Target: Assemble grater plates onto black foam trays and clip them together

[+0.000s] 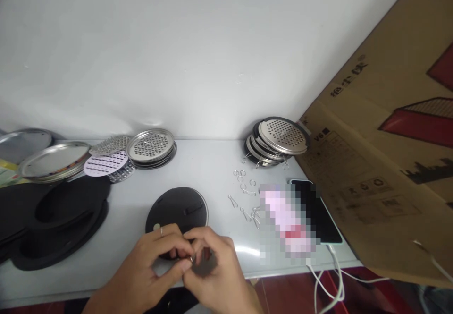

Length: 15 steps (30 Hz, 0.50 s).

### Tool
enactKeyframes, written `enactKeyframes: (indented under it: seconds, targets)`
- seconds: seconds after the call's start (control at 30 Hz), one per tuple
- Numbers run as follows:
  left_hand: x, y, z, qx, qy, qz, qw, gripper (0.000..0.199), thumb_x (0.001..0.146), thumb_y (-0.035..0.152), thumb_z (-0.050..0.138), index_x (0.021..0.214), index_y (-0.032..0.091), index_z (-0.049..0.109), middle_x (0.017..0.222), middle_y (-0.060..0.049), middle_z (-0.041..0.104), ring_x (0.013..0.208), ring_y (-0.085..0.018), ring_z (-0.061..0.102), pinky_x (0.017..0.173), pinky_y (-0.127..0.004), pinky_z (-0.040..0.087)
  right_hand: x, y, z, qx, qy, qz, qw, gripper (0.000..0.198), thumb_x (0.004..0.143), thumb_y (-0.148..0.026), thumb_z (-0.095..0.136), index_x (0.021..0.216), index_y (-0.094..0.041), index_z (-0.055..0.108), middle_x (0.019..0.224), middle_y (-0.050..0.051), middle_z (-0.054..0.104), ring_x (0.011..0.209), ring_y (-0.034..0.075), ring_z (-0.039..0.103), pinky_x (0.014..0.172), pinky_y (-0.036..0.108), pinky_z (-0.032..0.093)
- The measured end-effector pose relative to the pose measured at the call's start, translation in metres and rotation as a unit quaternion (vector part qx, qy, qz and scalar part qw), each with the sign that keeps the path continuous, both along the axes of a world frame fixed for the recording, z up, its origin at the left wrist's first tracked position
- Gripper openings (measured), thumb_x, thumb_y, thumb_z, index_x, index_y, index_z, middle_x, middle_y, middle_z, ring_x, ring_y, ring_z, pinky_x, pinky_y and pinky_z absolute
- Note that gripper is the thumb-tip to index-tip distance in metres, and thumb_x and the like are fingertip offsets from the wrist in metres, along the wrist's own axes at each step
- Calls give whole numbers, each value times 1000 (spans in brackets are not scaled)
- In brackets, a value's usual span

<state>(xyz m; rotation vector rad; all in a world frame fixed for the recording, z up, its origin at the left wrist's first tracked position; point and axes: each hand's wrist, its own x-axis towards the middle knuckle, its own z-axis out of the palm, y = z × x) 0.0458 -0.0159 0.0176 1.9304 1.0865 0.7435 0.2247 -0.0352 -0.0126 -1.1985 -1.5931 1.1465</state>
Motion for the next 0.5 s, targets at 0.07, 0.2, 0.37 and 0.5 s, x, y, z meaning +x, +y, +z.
enactKeyframes:
  seconds: [0.07, 0.2, 0.37, 0.5]
  targets:
    - [0, 1, 1, 1, 12, -7, 1000, 14, 84, 11, 65, 85, 25, 66, 80, 4, 67, 75, -12, 64, 71, -24, 47, 1, -1, 0, 2, -9, 11, 1000, 44, 75, -9, 66, 114, -28, 61, 69, -7, 60, 63, 12, 61, 65, 22, 51]
    - [-1, 2, 1, -39, 36, -37, 998, 11, 88, 13, 61, 85, 24, 63, 84, 4, 66, 76, -12, 62, 69, -24, 44, 3, -1, 1, -1, -17, 25, 1000, 47, 77, -9, 65, 118, -30, 60, 71, -7, 61, 65, 13, 62, 70, 24, 52]
    - [-1, 4, -6, -73, 13, -6, 997, 12, 98, 21, 48, 89, 24, 56, 81, 3, 61, 72, -12, 56, 67, -25, 42, 0, 5, 11, -24, 12, -3, 1000, 16, 89, -22, 65, 104, -27, 66, 85, -1, 66, 79, 15, 61, 75, 25, 49]
    - [3, 6, -15, -88, -41, 43, 994, 18, 102, 31, 41, 90, 24, 52, 80, 2, 59, 72, -13, 56, 66, -26, 44, -1, 8, 11, -54, 38, -16, 998, 11, 95, -28, 60, 98, -24, 70, 87, 1, 70, 80, 16, 62, 73, 25, 48]
